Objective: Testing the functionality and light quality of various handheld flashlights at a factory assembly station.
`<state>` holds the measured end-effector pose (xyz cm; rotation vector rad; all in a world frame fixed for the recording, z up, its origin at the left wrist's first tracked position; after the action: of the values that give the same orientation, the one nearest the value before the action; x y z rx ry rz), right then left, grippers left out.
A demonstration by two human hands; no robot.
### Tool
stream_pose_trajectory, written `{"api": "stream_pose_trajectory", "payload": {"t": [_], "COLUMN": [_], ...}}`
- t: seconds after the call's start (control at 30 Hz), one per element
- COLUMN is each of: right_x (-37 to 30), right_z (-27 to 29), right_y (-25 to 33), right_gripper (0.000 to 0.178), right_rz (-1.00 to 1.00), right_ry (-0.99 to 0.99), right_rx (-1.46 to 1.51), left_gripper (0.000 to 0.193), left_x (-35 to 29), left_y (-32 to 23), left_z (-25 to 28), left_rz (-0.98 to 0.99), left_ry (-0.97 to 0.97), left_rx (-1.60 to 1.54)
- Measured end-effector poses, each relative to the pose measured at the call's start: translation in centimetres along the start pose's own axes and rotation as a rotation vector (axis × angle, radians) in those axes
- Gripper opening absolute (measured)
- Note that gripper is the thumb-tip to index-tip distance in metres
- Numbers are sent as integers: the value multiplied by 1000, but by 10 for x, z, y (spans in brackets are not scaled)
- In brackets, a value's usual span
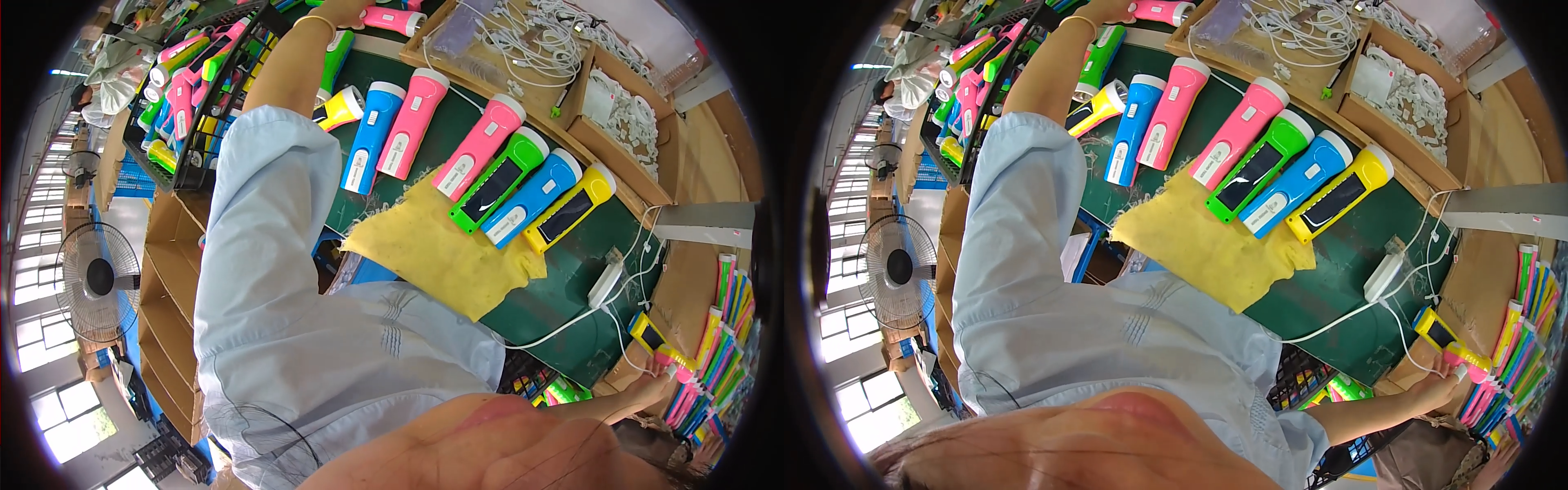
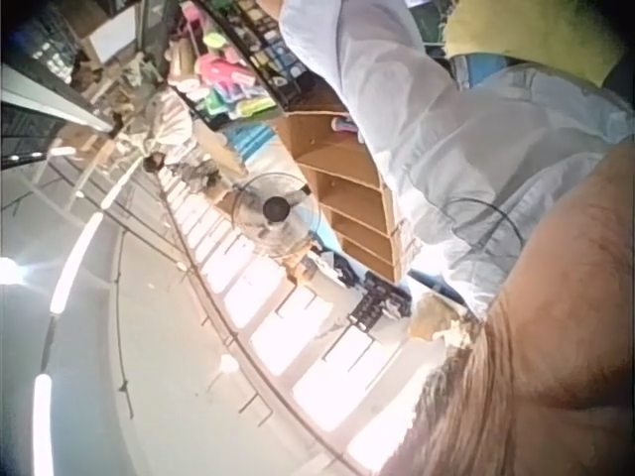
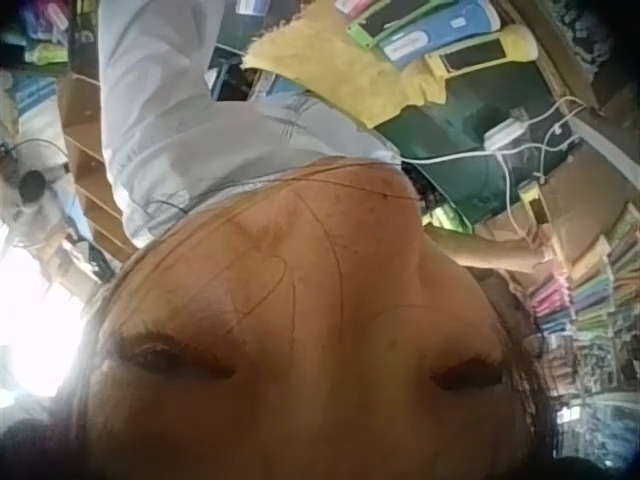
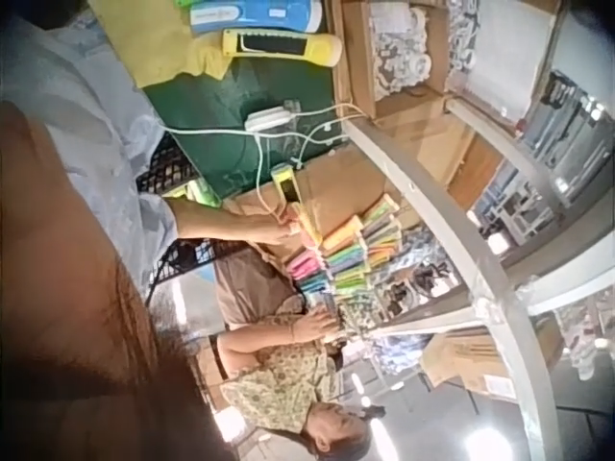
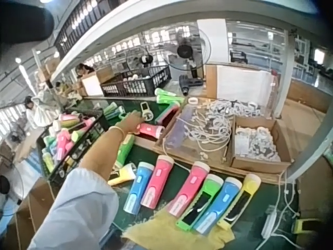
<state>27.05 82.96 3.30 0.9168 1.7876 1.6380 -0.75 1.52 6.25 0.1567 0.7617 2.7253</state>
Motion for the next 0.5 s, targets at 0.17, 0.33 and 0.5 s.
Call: {"api": "stream_pose_trajectory", "payload": {"t": [0.17,0.33,0.5], "right_x": [-44,-122,-240], "right_z": [-36,-121,-230], "right_y": [69,54,69], "right_gripper": [30,33,78], "right_rz": [477,270,327], "right_ry": [-155,404,1003], "right_rx": [-421,-48,183], "left_gripper": [38,42,56], "left_x": [-38,-75,-140], "left_y": [12,-77,-254], "left_z": [100,208,221], "left_rz": [259,145,-240], "left_ry": [-347,-473,-241], "left_rx": [115,-255,-1056]}}
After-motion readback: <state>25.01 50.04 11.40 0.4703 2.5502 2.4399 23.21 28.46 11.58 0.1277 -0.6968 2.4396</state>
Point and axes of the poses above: each hand's wrist, its own x-axis towards the middle knuckle, its own z-axis out of the back of the hand, y = z × x, the point moved 9 cm from there along x, towards the middle knuckle, and after that the axes turned 14 degrees about x, right-handed, at the moved point
